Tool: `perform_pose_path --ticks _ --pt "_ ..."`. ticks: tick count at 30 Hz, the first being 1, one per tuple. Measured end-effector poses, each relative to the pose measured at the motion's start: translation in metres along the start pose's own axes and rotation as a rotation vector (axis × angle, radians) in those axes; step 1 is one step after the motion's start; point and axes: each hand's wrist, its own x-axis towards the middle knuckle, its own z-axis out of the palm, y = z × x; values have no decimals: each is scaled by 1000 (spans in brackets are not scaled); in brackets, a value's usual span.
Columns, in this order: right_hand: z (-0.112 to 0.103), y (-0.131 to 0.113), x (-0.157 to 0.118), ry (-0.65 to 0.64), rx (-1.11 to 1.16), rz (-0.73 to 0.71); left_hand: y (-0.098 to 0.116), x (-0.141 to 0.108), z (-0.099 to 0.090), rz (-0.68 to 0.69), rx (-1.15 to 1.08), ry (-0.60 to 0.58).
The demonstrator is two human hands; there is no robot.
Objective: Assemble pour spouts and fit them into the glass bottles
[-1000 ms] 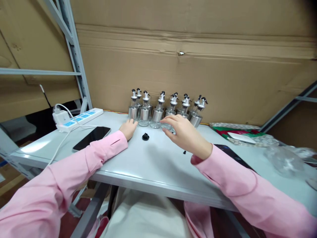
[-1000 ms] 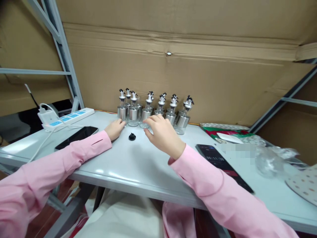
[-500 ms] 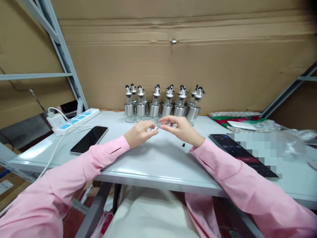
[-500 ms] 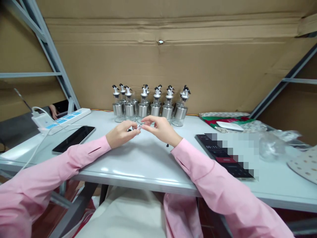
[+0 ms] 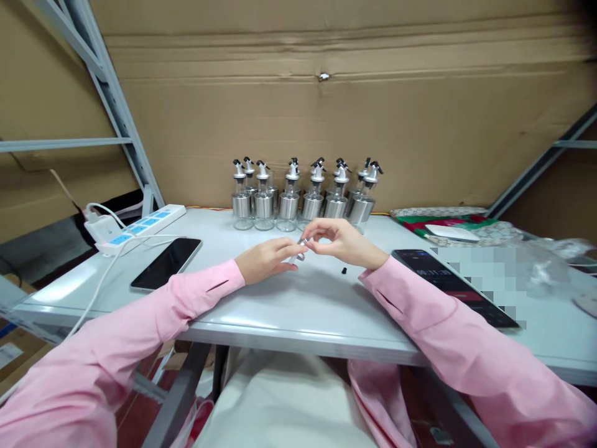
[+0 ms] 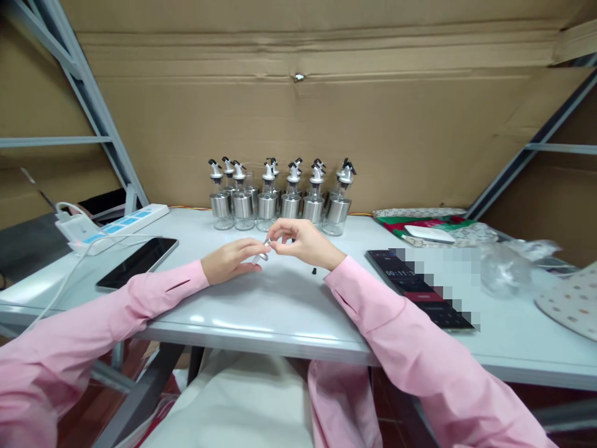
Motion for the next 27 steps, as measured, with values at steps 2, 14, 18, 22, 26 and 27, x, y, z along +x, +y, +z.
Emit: perform_pose_path --ticks 2,14,18,22,26,27 --pt "-14 -2 -1 -59 -85 22 0 0 1 -11 33 -2" --pt "-53 42 -13 -659 -284 486 -6 -2 5 57 242 -59" --pt "-46 36 -13 -588 -271 546 -8 -4 7 55 225 -28" --pt "-39 24 -10 -445 -48 487 -8 -4 7 77 206 -8" --pt "-26 11 -8 -281 223 371 -7 -4 7 130 216 43" --pt "-22 9 -7 -243 254 342 -7 -3 7 139 221 52"
